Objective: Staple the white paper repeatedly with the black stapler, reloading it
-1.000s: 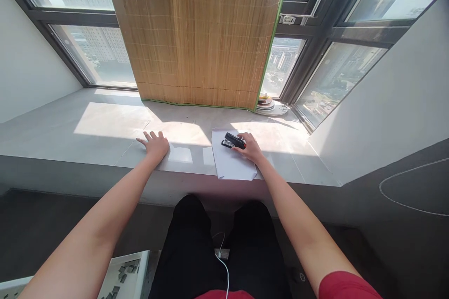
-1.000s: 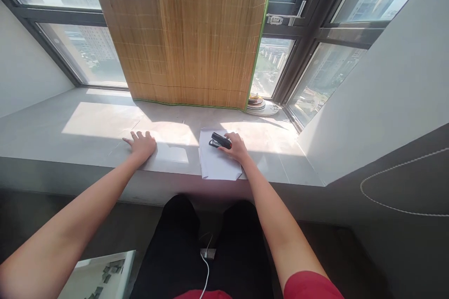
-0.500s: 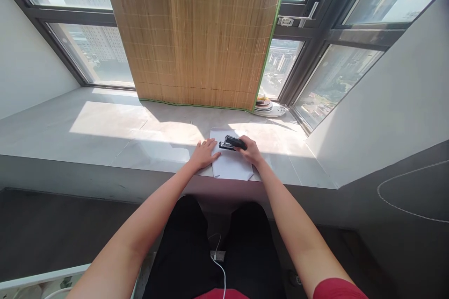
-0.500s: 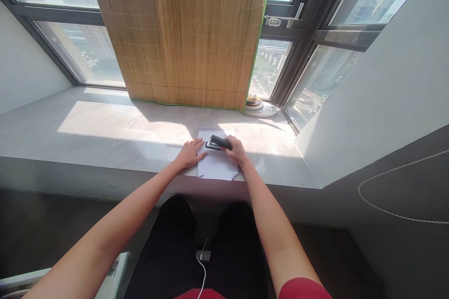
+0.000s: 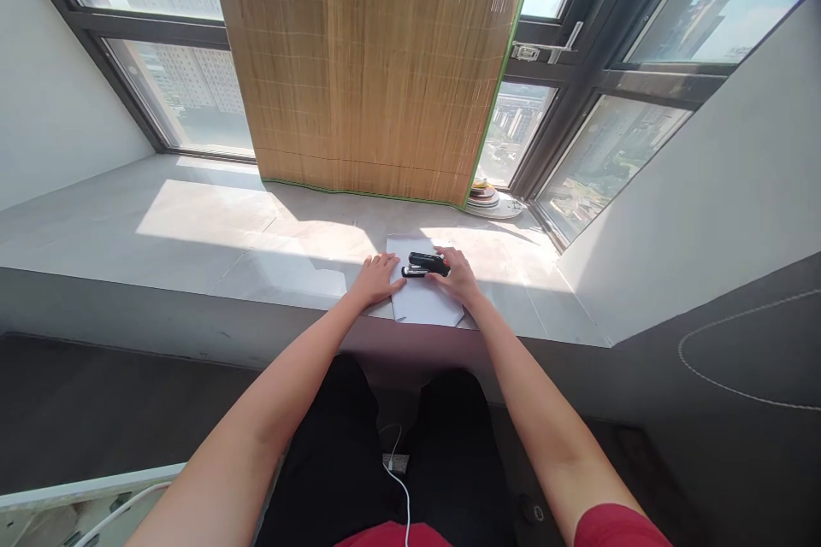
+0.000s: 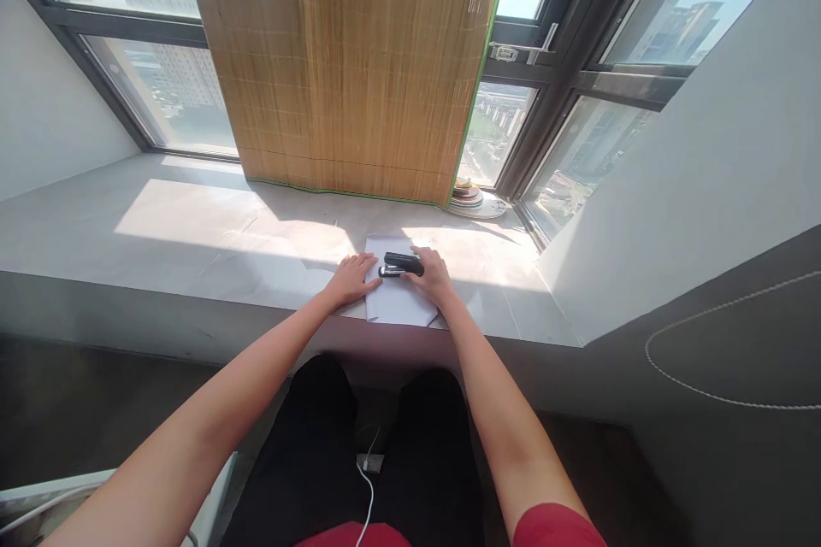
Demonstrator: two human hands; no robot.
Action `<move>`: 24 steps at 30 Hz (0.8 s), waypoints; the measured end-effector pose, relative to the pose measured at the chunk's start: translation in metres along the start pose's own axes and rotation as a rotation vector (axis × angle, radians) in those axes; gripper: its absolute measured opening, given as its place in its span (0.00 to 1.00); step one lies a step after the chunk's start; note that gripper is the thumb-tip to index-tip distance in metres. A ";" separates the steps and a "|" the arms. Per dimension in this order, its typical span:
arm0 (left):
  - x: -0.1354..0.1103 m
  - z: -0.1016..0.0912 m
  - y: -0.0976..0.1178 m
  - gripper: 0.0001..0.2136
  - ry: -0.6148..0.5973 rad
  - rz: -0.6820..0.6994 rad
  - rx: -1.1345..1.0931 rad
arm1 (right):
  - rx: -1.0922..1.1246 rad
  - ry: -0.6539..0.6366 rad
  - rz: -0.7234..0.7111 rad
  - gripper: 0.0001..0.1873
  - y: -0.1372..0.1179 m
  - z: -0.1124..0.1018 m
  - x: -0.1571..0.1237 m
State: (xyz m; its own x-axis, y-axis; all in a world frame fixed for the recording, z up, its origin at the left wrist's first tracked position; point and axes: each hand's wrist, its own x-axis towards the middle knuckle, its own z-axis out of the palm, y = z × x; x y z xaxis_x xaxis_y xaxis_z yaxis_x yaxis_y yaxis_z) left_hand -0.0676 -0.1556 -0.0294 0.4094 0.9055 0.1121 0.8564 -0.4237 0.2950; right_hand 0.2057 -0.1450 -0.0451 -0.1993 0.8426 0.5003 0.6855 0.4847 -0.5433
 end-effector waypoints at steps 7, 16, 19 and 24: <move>0.002 0.004 -0.001 0.37 0.025 -0.004 -0.062 | -0.132 0.078 0.134 0.28 -0.011 -0.004 -0.038; 0.004 0.009 -0.007 0.44 0.088 -0.035 -0.222 | -0.154 0.099 0.208 0.27 -0.008 0.000 -0.035; 0.004 0.010 -0.009 0.44 0.118 -0.041 -0.300 | -0.140 0.105 0.217 0.26 -0.008 0.000 -0.036; 0.003 0.010 -0.007 0.41 0.137 -0.052 -0.394 | -0.093 0.138 0.123 0.27 -0.013 -0.009 -0.023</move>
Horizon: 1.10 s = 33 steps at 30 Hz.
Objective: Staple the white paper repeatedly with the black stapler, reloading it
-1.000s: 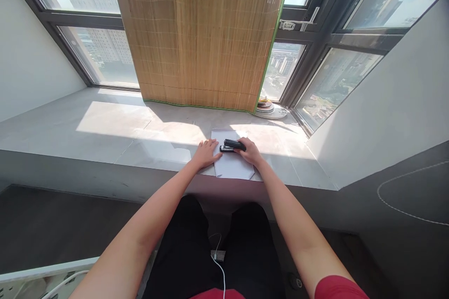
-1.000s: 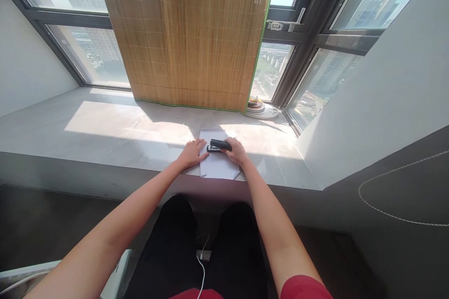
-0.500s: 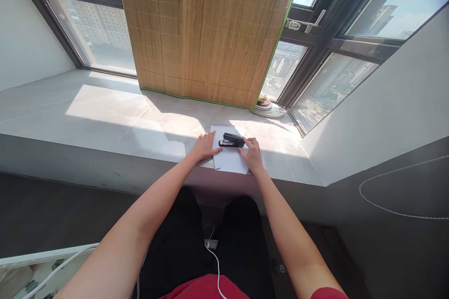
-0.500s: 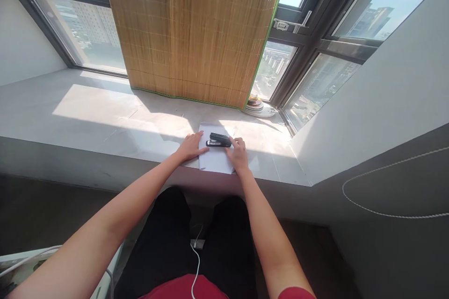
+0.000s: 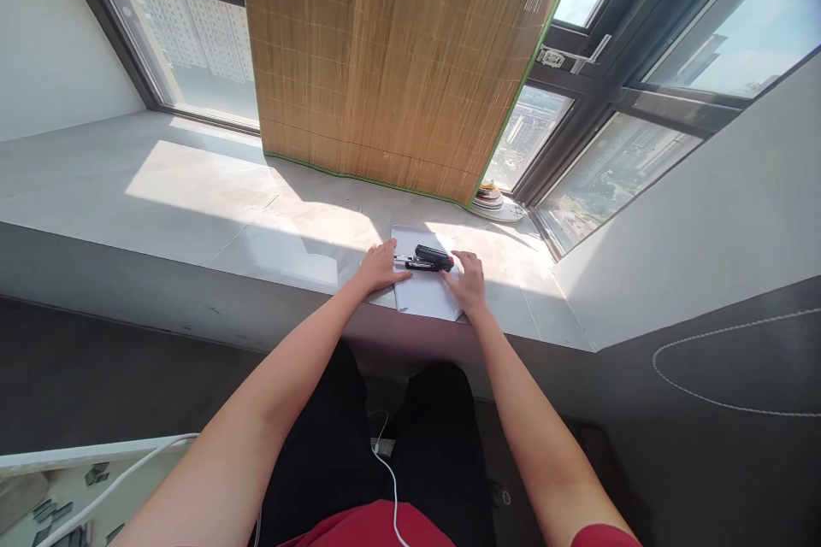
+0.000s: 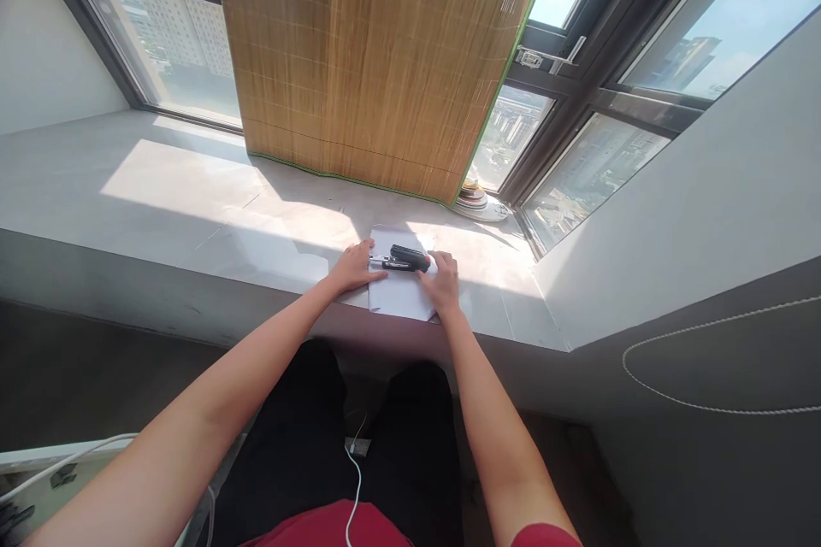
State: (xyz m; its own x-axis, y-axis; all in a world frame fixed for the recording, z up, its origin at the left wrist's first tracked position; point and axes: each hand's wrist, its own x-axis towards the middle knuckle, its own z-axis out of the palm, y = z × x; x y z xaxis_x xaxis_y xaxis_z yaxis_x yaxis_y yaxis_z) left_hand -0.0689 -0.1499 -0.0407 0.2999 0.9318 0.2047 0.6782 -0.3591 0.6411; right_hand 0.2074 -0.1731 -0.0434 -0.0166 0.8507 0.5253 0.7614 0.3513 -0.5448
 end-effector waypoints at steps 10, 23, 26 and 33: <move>-0.004 -0.048 -0.023 0.25 0.370 -0.347 -1.458 | 0.054 -0.254 -0.017 0.13 -0.029 0.006 0.044; -0.012 -0.051 -0.031 0.26 0.428 -0.369 -1.693 | -0.256 -0.177 -0.684 0.20 -0.165 0.065 0.014; -0.012 -0.052 -0.031 0.24 0.442 -0.389 -1.737 | -0.295 -0.156 -0.785 0.21 -0.163 0.068 0.009; -0.013 -0.052 -0.031 0.21 0.478 -0.419 -1.862 | -0.338 -0.169 -0.866 0.22 -0.160 0.067 0.006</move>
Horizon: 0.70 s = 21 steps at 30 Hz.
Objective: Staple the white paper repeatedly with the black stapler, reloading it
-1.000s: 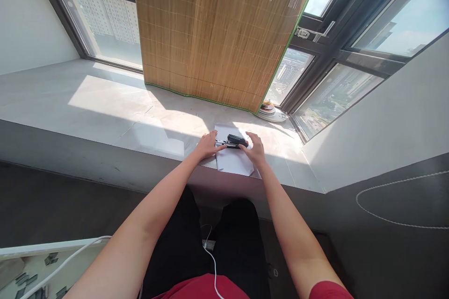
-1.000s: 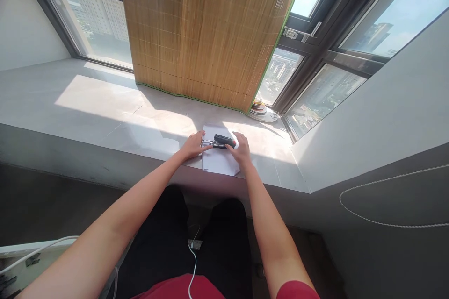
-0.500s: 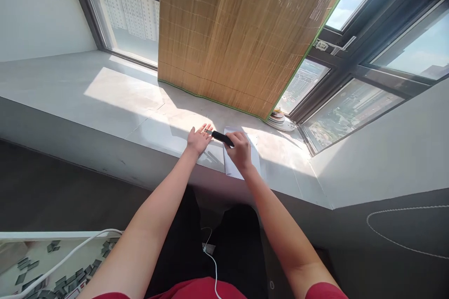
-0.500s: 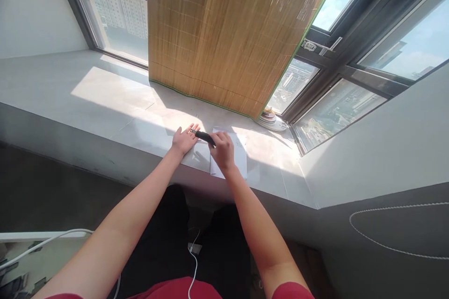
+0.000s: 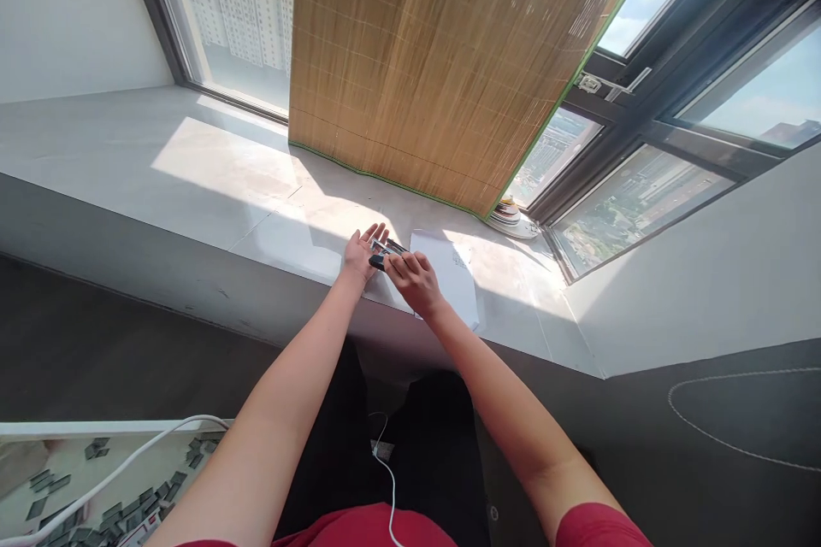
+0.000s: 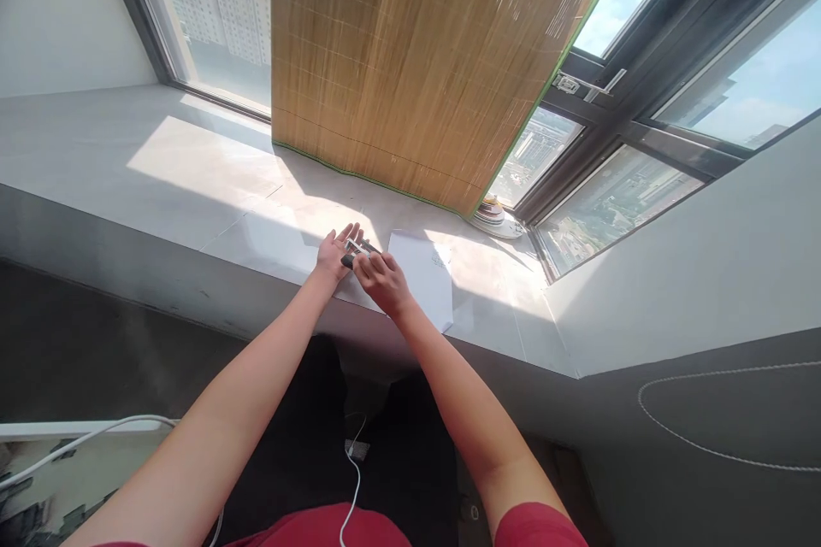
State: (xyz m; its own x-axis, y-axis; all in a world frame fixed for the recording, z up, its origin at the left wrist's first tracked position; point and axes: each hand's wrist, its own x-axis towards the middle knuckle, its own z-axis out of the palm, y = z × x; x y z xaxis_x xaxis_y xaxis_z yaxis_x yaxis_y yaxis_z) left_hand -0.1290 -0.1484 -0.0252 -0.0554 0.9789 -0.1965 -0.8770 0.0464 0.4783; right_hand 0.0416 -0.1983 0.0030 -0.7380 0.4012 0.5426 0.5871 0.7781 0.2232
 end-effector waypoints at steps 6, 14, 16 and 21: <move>-0.001 0.004 0.001 0.20 0.060 0.031 -0.077 | 0.017 0.065 0.138 0.23 -0.009 -0.001 -0.005; 0.000 0.004 0.002 0.19 0.060 -0.015 -0.180 | 0.024 0.393 0.722 0.14 0.021 -0.031 -0.058; -0.001 0.004 0.003 0.19 0.057 -0.019 -0.174 | 0.093 0.401 0.891 0.10 0.032 -0.031 -0.075; -0.003 0.005 0.002 0.18 0.067 -0.010 -0.131 | 0.299 0.290 1.083 0.13 0.045 -0.016 -0.104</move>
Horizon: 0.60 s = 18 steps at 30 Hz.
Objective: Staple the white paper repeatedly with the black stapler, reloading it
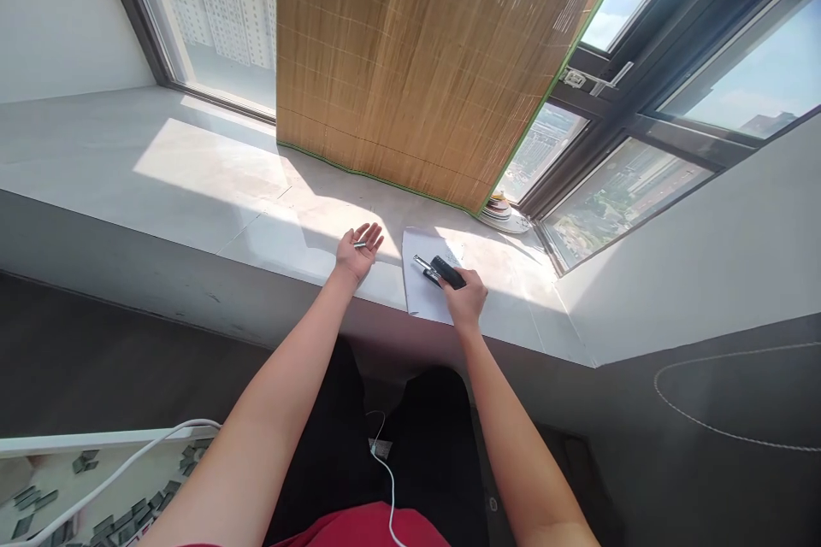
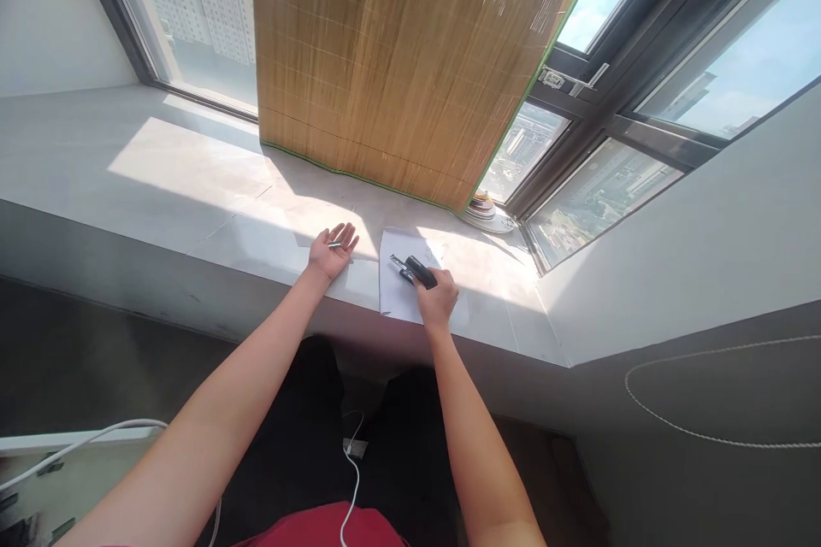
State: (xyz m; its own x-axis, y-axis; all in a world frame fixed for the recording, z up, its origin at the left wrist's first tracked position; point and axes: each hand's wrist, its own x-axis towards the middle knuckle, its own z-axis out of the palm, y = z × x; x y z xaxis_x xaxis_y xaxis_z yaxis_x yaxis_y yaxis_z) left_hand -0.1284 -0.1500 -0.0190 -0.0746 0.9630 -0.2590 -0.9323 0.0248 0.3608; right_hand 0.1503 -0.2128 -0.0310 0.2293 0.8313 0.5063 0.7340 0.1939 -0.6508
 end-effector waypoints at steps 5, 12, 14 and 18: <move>-0.001 -0.001 -0.001 0.17 0.014 -0.013 0.035 | 0.009 -0.025 -0.016 0.20 -0.002 -0.005 -0.003; 0.004 -0.005 -0.003 0.18 -0.056 -0.048 0.103 | -0.105 -0.221 -0.589 0.10 -0.108 0.038 0.009; 0.008 -0.006 -0.003 0.19 -0.040 -0.049 0.124 | -0.133 -0.392 -0.633 0.12 -0.135 0.071 0.018; 0.015 -0.010 -0.002 0.24 -0.064 -0.064 0.139 | -0.210 -0.607 -0.630 0.12 -0.154 0.125 0.037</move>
State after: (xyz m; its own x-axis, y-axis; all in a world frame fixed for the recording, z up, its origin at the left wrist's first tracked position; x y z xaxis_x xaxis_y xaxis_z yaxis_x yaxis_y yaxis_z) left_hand -0.1312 -0.1378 -0.0326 0.0101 0.9734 -0.2288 -0.8764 0.1188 0.4667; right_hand -0.0342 -0.1471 0.0168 -0.5885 0.7469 0.3094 0.7250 0.6569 -0.2068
